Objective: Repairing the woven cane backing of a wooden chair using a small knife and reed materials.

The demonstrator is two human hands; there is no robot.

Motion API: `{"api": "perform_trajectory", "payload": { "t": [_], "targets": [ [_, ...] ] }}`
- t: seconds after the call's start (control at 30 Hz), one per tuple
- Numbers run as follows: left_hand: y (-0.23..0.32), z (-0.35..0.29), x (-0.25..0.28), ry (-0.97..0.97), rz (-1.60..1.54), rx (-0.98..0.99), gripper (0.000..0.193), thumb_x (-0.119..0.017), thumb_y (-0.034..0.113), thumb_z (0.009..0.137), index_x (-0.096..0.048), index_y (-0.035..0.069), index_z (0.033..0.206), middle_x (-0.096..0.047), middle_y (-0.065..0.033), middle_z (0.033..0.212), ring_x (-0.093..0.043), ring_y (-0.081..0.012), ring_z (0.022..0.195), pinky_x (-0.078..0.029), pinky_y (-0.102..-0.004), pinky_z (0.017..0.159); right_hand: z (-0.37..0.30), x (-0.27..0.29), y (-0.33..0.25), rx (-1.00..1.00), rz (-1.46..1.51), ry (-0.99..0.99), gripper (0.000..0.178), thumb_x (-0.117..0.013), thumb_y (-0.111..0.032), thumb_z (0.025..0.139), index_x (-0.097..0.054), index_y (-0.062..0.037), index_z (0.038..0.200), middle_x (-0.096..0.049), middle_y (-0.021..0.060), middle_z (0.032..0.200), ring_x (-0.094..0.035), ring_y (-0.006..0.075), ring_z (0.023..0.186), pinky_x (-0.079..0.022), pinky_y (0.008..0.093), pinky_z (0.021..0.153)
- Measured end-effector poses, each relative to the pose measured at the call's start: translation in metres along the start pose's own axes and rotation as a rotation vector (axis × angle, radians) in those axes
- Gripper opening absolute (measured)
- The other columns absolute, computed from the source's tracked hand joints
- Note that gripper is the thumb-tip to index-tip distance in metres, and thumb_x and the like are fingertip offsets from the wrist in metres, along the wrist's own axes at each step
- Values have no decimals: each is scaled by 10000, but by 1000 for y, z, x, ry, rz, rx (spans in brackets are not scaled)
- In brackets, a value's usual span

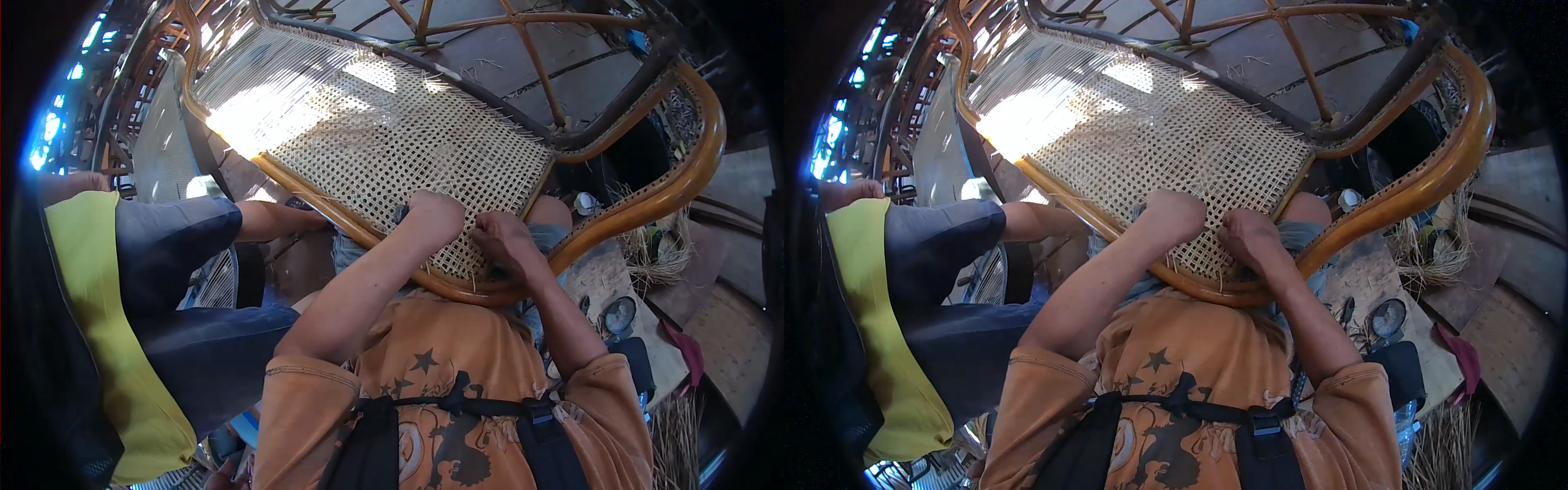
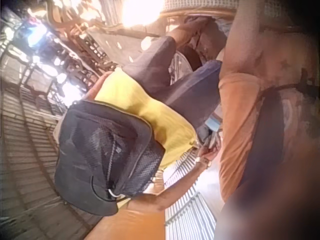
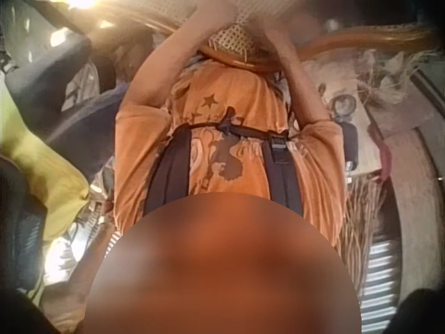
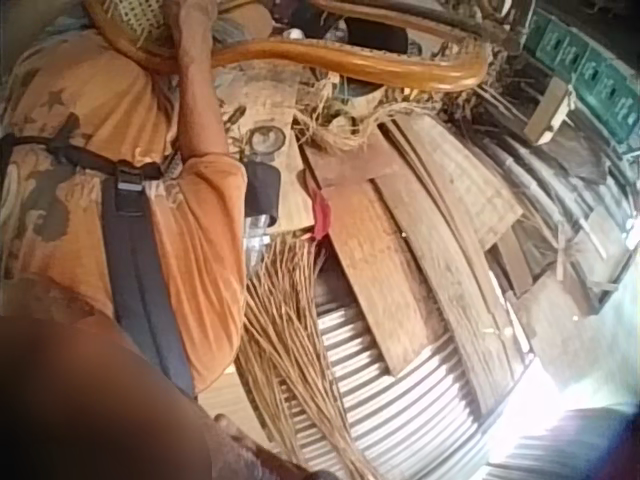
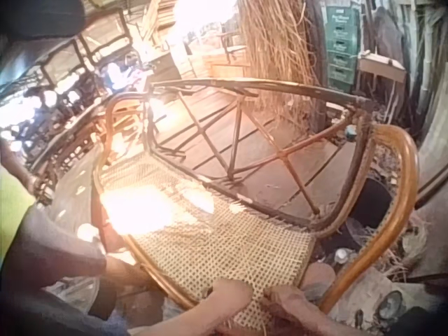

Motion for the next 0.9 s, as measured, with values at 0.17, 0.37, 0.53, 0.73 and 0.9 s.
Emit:
{"api": "perform_trajectory", "payload": {
  "t": [0.17,0.37,0.53,0.73,0.9],
  "targets": [
    [7,6,5,-38,55,-64,230,-545,133,799,-700,92,964,-678,-103,993,-652,-246,942,-506,-380,781,4,-2,6,-44,-9,-54,255,-555,-234,733,-661,-16,812,-626,237,814,-623,375,808,-490,435,745],
    [6,2,-4,2,82,-92,215,-545,121,810,-699,79,954,-684,-101,967,-661,-236,916,-519,-370,745,1,0,1,-5,-31,2,265,-570,-239,707,-660,-3,786,-621,245,782,-623,374,775,-487,431,723],
    [9,1,-11,43,142,-176,188,-550,124,812,-713,76,893,-696,-83,903,-674,-242,861,-528,-367,707,4,2,0,-98,25,-87,258,-572,-233,716,-674,-16,809,-627,239,802,-628,369,790,-490,433,731],
    [-19,-1,-41,244,22,-241,189,-537,189,833,-678,73,885,-677,-117,822,-670,-275,782,-524,-394,643,8,-20,13,-18,-188,65,243,-554,-220,768,-686,-40,865,-649,219,872,-635,367,863,-505,424,786],
    [-14,1,-39,210,-30,-176,247,-542,261,845,-666,55,902,-676,-118,842,-664,-292,798,-521,-410,686,8,-20,-7,-70,-246,-8,241,-536,-196,782,-689,-42,887,-649,222,928,-631,376,893,-502,422,814]
  ]
}}
Point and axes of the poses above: each hand's wrist, its own z-axis towards the middle knuckle, its own x-axis out of the back of the hand, y = z × x, the point moved 2 cm from there along z, towards the middle knuckle
